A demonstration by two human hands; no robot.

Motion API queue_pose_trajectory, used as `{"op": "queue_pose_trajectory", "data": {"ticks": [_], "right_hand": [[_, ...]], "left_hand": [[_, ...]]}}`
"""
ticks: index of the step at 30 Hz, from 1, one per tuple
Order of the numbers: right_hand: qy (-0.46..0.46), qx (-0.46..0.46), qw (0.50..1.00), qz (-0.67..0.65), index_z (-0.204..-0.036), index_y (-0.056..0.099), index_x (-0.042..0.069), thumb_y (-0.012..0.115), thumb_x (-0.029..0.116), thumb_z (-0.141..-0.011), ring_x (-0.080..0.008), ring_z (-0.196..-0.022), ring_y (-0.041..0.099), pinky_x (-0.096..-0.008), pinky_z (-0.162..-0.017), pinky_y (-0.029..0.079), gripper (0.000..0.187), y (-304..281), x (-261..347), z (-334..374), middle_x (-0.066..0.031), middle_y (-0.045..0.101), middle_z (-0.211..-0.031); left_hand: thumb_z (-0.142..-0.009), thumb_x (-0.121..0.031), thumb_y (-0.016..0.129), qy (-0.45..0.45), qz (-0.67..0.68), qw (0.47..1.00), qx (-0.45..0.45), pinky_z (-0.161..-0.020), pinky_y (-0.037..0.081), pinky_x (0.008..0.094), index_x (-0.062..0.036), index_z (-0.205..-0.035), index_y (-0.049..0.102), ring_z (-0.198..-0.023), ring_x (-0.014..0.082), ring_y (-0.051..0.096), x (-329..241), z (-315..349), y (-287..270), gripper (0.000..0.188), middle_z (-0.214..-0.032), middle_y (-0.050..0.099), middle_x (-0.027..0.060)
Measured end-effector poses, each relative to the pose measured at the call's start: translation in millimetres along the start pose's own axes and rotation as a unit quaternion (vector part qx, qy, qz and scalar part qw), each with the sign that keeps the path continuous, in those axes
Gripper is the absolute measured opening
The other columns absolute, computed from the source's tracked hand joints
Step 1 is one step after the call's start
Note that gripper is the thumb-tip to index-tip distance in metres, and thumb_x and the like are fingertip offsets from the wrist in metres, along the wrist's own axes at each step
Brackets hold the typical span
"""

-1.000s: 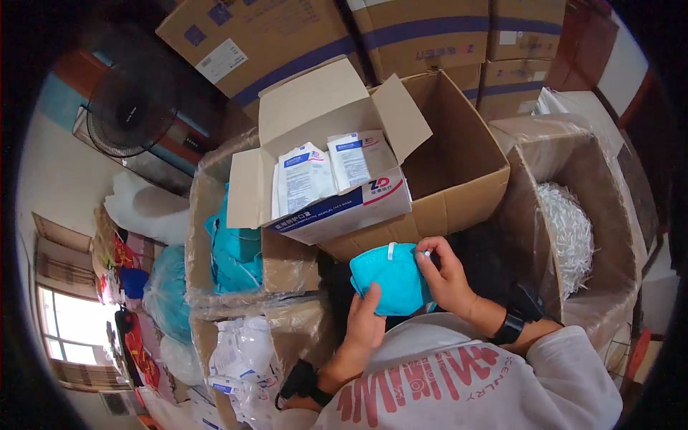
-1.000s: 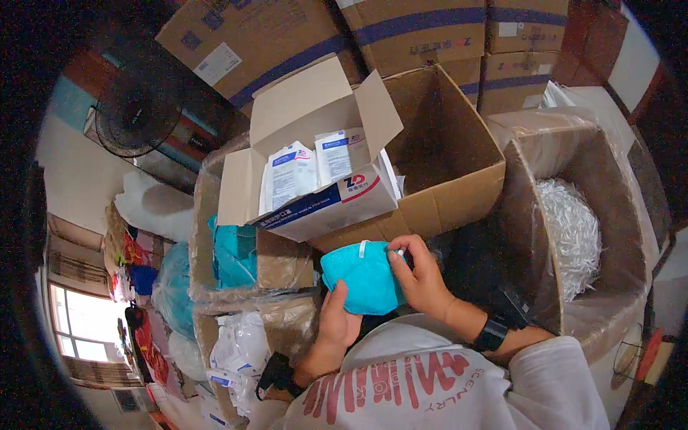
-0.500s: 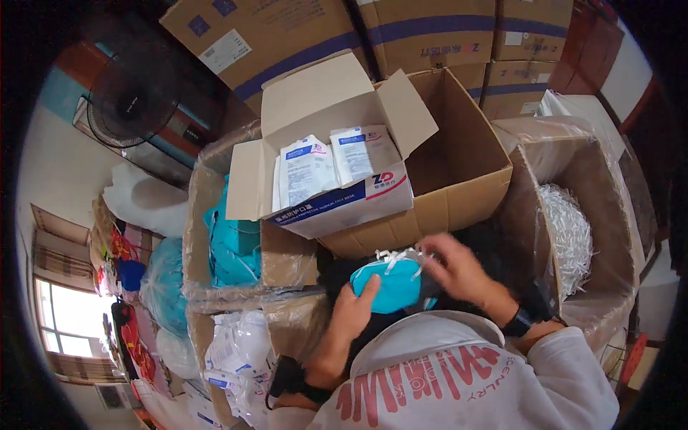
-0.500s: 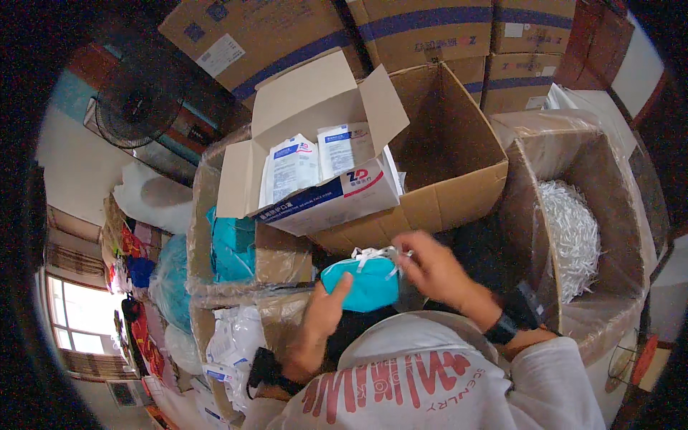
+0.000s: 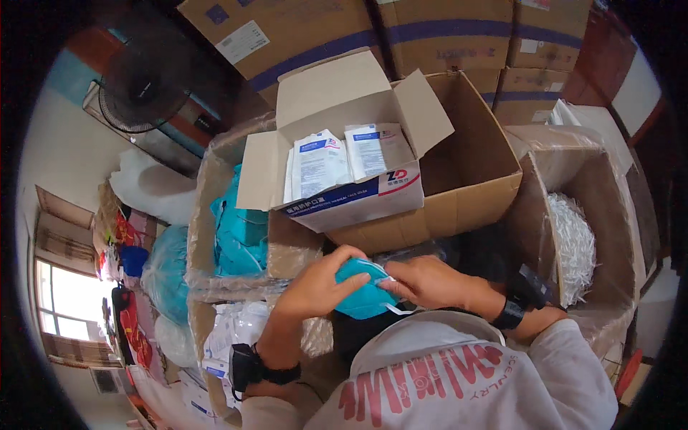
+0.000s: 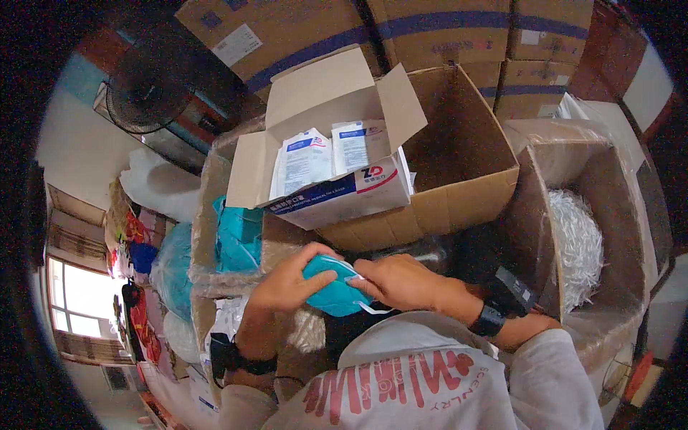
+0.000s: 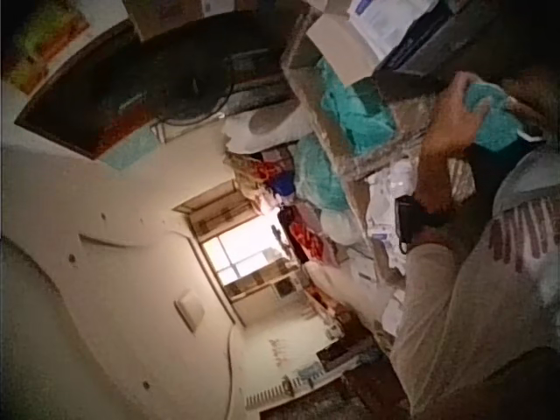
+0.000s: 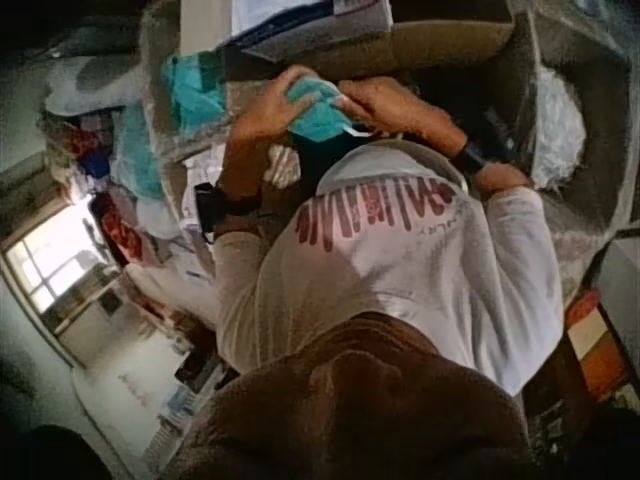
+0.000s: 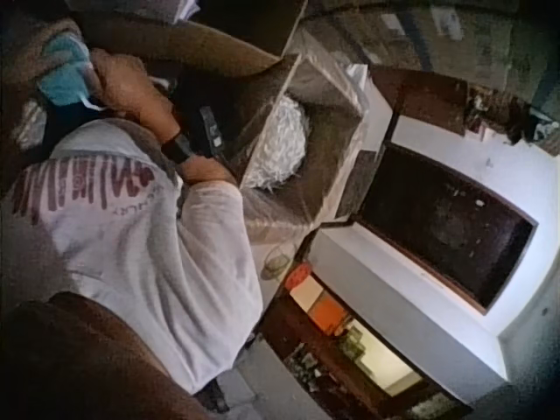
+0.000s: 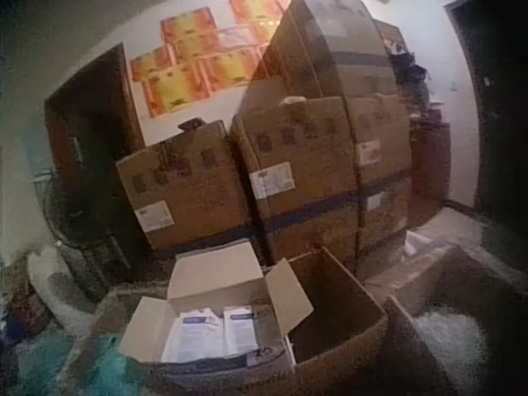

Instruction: Inspecting and organizing individual protective face masks from bulk boxes.

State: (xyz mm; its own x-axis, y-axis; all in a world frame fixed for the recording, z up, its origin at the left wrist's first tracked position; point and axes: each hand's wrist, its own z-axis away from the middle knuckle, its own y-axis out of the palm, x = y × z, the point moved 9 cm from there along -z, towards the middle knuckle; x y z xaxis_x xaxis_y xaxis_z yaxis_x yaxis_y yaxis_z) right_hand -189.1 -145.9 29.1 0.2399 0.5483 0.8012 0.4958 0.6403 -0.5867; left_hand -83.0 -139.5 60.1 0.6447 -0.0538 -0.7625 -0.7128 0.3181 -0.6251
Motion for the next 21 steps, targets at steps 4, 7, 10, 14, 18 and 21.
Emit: {"op": "queue_pose_trajectory", "data": {"ticks": [4, 7, 10, 14, 18, 21], "right_hand": [[0.032, -0.054, 0.996, 0.059, -0.080, 0.049, 0.006, 0.046, 0.031, -0.087, -0.0386, -0.062, 0.054, -0.0483, -0.054, 0.041, 0.026, 1.4, -3.8, -1.4, -0.0184, 0.056, -0.065], [0.036, -0.096, 0.993, 0.058, -0.079, 0.048, 0.006, 0.047, 0.032, -0.086, -0.0400, -0.062, 0.054, -0.0481, -0.054, 0.041, 0.027, 5.7, -2.1, -5.9, -0.0195, 0.056, -0.066], [0.032, -0.046, 0.997, -0.052, -0.083, 0.049, 0.005, 0.047, 0.030, -0.087, -0.0375, -0.061, 0.055, -0.0453, -0.054, 0.043, 0.026, 18.1, -2.9, -5.7, -0.0193, 0.056, -0.067], [0.137, 0.106, 0.960, -0.219, -0.092, 0.052, 0.003, 0.043, 0.026, -0.092, -0.0145, -0.064, 0.053, -0.0314, -0.057, 0.044, 0.024, 12.4, -36.4, 9.6, -0.0084, 0.054, -0.072], [0.120, 0.157, 0.931, -0.306, -0.096, 0.053, 0.004, 0.043, 0.027, -0.092, -0.0086, -0.069, 0.048, -0.0247, -0.059, 0.044, 0.025, 1.3, -53.2, 22.0, -0.0007, 0.052, -0.077], [0.149, 0.153, 0.927, -0.310, -0.097, 0.054, 0.005, 0.044, 0.027, -0.091, -0.0075, -0.071, 0.048, -0.0234, -0.060, 0.044, 0.025, -2.1, -59.4, 19.5, 0.0007, 0.052, -0.079]], "left_hand": [[-0.085, -0.022, 0.052, 0.011, -0.001, 0.988, -0.152, -0.071, 0.043, 0.0324, -0.0011, -0.092, 0.055, -0.080, 0.0210, 0.057, -11.1, -0.2, -9.1, 0.022, -0.083, 0.058, 0.0125], [-0.085, -0.021, 0.051, 0.044, -0.132, 0.964, -0.228, -0.065, 0.043, 0.0342, -0.0011, -0.084, 0.054, -0.076, 0.0258, 0.056, -22.8, -7.8, -6.1, 0.020, -0.077, 0.057, 0.0127], [-0.085, -0.021, 0.050, 0.034, -0.111, 0.949, -0.295, -0.058, 0.041, 0.0379, -0.0014, -0.076, 0.053, -0.070, 0.0334, 0.053, -1.9, -11.2, -8.8, 0.022, -0.073, 0.056, 0.0138], [-0.087, -0.023, 0.048, -0.019, -0.025, 0.941, -0.337, -0.051, 0.039, 0.0350, 0.0001, -0.072, 0.052, -0.056, 0.0281, 0.051, 38.7, -0.1, -42.7, 0.028, -0.063, 0.053, 0.0143], [-0.087, -0.025, 0.050, -0.010, -0.023, 0.946, -0.323, -0.051, 0.039, 0.0325, 0.0003, -0.068, 0.054, -0.054, 0.0208, 0.051, 40.2, 7.5, -69.8, 0.032, -0.059, 0.053, 0.0118], [-0.086, -0.026, 0.051, 0.014, -0.028, 0.948, -0.317, -0.051, 0.040, 0.0311, 0.0006, -0.068, 0.056, -0.054, 0.0192, 0.051, 38.3, 8.7, -71.4, 0.032, -0.060, 0.054, 0.0108]]}}
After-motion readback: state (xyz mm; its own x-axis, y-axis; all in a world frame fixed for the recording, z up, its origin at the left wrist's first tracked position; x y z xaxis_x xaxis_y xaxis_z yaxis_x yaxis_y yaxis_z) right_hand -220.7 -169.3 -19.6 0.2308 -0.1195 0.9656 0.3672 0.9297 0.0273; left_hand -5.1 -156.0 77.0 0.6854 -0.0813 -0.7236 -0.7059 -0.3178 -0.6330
